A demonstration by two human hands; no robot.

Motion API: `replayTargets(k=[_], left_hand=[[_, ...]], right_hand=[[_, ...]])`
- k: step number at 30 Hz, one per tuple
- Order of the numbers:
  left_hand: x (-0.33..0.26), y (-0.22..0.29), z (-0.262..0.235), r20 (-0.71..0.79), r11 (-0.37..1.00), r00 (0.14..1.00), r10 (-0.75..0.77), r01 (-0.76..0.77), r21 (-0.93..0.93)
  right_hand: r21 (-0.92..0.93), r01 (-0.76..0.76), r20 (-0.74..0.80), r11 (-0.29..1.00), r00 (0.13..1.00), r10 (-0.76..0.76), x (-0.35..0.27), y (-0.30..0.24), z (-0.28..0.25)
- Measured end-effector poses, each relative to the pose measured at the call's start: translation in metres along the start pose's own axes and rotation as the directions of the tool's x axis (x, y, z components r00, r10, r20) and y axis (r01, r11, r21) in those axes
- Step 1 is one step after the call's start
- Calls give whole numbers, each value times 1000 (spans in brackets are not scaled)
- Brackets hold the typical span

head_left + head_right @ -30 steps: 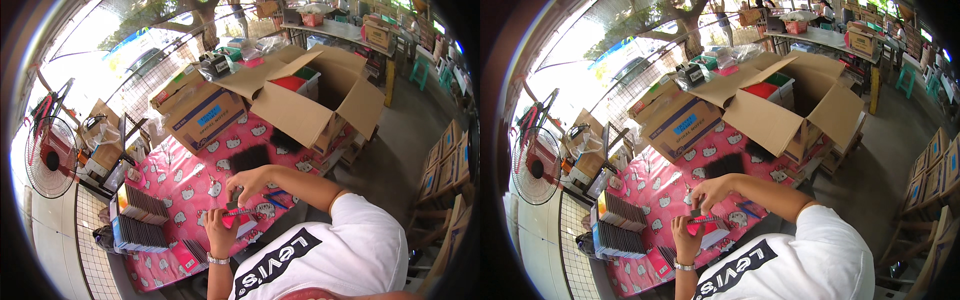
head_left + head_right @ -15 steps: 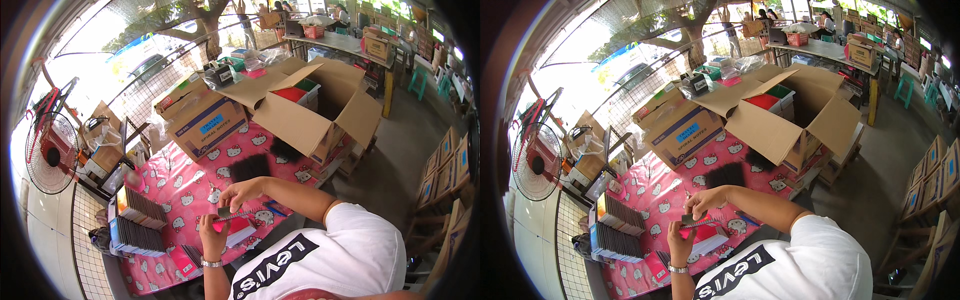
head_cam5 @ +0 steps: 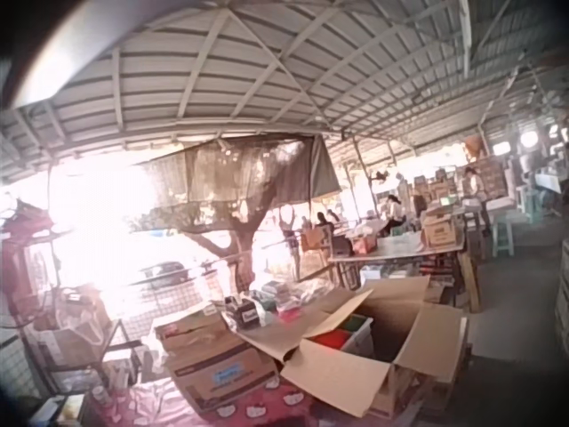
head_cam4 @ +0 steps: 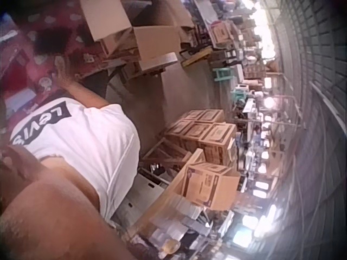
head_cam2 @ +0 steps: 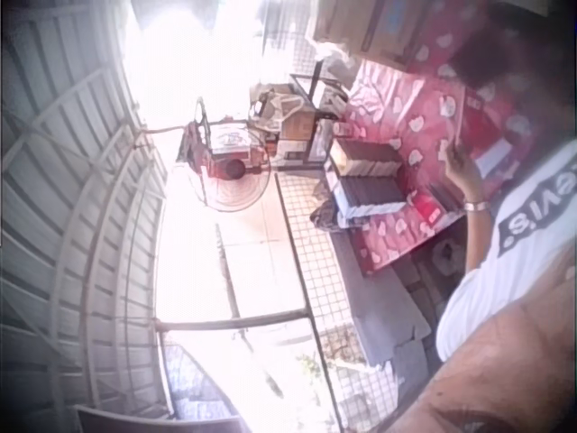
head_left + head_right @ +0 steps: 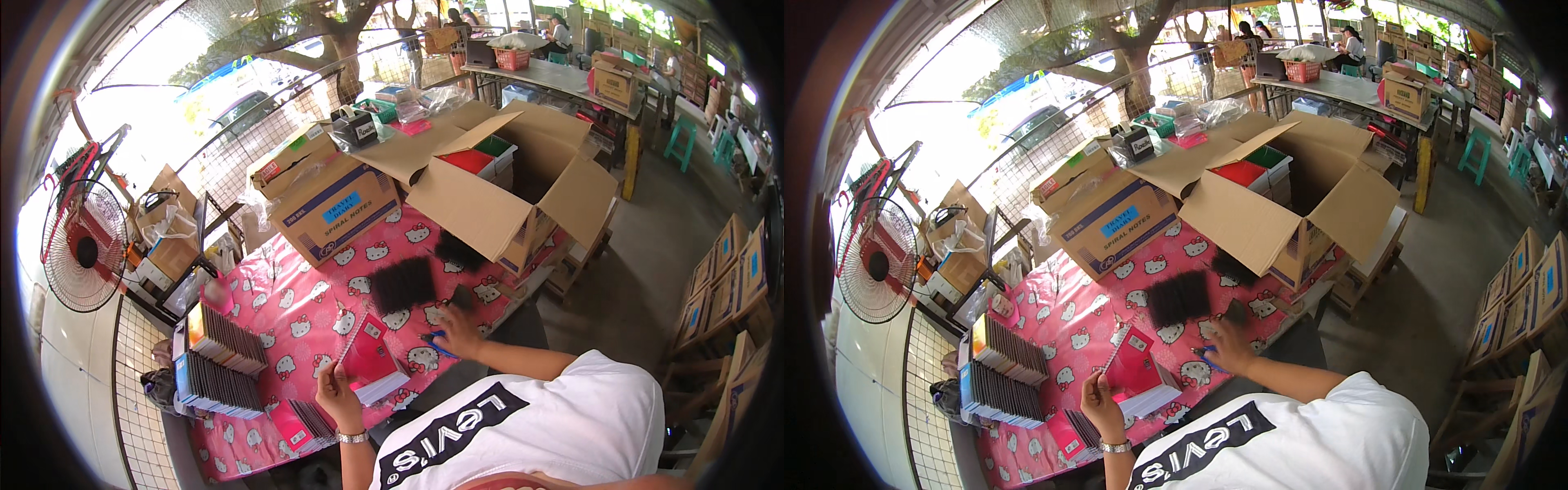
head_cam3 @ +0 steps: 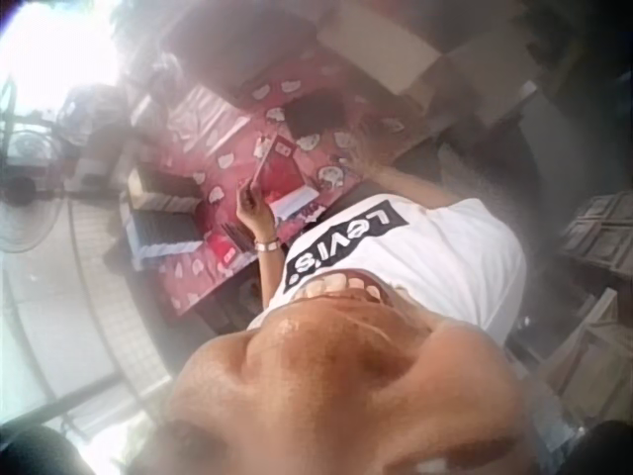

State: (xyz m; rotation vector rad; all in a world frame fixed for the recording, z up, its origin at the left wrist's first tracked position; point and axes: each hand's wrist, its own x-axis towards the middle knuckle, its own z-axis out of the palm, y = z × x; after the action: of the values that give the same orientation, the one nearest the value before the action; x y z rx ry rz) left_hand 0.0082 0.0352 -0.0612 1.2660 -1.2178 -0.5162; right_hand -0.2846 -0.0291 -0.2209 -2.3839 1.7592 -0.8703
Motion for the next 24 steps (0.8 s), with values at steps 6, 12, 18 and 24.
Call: replayTargets(k=[6,12,18,24], left_hand=[[-2,-6,-4,-34,989,996,-77,81,124],[-2,-3,13,-41,986,990,135,-130,106],[-12,1,2,-104,966,991,82,-53,254],[-11,-14,7,-42,989,990,138,-135,67]], right_hand=[[-128,220,130,967,970,-204,-34,-18,6],[205,-120,178,971,981,83,-17,8,0],[610,314,-259,727,947,-191,46,-113,-134],[501,584,-236,639,803,-548,63,-165,-120]])
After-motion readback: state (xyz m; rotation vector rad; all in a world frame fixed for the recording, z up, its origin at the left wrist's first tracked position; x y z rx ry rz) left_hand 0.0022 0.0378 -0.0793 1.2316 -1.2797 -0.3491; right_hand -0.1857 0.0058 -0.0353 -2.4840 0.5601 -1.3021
